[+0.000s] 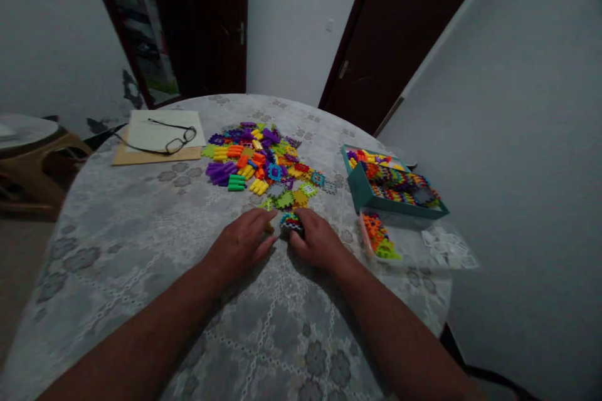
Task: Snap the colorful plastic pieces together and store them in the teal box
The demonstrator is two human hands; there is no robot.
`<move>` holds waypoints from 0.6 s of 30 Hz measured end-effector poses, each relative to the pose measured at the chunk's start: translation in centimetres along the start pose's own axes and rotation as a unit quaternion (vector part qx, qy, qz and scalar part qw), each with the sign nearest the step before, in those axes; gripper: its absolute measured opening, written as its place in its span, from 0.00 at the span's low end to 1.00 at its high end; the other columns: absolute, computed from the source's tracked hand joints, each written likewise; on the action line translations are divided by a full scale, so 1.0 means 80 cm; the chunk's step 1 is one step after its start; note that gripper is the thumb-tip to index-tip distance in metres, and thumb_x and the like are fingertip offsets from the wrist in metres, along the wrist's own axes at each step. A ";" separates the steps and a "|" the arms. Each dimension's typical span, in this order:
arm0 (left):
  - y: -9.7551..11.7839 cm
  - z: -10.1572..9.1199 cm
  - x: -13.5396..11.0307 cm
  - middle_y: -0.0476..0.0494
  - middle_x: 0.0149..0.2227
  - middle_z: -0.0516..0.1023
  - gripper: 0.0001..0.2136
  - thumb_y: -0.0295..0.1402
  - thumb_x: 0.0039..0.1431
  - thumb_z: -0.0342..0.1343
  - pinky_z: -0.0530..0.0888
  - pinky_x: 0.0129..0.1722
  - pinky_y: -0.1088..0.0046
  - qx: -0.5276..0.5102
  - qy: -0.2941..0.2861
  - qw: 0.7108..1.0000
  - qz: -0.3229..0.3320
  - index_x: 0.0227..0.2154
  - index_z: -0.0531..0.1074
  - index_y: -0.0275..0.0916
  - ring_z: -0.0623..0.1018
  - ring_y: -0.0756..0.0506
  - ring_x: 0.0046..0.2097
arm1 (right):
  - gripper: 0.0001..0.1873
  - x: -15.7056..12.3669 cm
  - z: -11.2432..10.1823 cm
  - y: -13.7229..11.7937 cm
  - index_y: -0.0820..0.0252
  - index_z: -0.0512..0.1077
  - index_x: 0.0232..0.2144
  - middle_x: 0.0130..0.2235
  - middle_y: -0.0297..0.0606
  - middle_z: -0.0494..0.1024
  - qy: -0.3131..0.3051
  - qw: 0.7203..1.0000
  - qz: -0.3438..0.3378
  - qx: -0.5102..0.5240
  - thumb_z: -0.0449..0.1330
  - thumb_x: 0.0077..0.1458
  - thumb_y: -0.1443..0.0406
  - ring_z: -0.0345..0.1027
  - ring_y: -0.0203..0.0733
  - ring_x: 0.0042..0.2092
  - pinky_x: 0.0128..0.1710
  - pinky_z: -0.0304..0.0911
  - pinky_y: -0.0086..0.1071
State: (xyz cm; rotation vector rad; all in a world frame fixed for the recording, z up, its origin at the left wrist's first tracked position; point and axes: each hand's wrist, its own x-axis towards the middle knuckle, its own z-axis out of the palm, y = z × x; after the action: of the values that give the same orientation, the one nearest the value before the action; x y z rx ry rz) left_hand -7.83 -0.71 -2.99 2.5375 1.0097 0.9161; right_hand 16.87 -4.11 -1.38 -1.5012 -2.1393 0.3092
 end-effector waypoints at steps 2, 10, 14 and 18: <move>-0.004 0.015 -0.002 0.30 0.66 0.78 0.25 0.39 0.75 0.57 0.77 0.67 0.45 -0.024 -0.001 1.000 0.003 0.71 0.66 0.42 0.78 0.31 0.67 | 0.24 0.002 -0.002 -0.003 0.59 0.71 0.61 0.55 0.50 0.82 -0.011 1.000 0.002 0.009 0.61 0.64 0.66 0.76 0.53 0.56 0.58 0.72 0.45; -0.017 0.040 -0.012 0.31 0.70 0.77 0.28 0.38 0.77 0.51 0.79 0.67 0.47 -0.044 -0.016 0.998 0.031 0.77 0.60 0.44 0.80 0.31 0.67 | 0.29 0.005 0.003 -0.013 0.55 0.69 0.64 0.60 0.48 0.81 0.010 0.997 0.034 0.067 0.64 0.62 0.71 0.75 0.52 0.61 0.63 0.71 0.45; -0.025 0.049 -0.016 0.32 0.70 0.77 0.28 0.36 0.78 0.49 0.78 0.68 0.46 -0.031 -0.004 0.999 0.034 0.77 0.59 0.45 0.80 0.32 0.67 | 0.24 0.007 0.004 -0.016 0.55 0.70 0.62 0.58 0.48 0.82 0.013 0.997 0.035 0.065 0.64 0.66 0.66 0.76 0.53 0.59 0.60 0.72 0.44; -0.031 0.048 -0.014 0.32 0.69 0.79 0.27 0.37 0.77 0.51 0.78 0.68 0.48 -0.026 -0.014 0.999 0.033 0.76 0.62 0.43 0.81 0.33 0.66 | 0.18 0.008 -0.003 -0.018 0.58 0.70 0.59 0.57 0.49 0.82 -0.010 0.998 0.051 0.035 0.62 0.70 0.63 0.76 0.51 0.57 0.57 0.71 0.41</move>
State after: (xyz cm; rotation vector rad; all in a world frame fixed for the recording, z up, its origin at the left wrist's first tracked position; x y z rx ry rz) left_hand -7.31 0.30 -7.54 2.5460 0.8877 0.9099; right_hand 15.69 -4.05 -0.34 -1.5759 -2.0488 0.4326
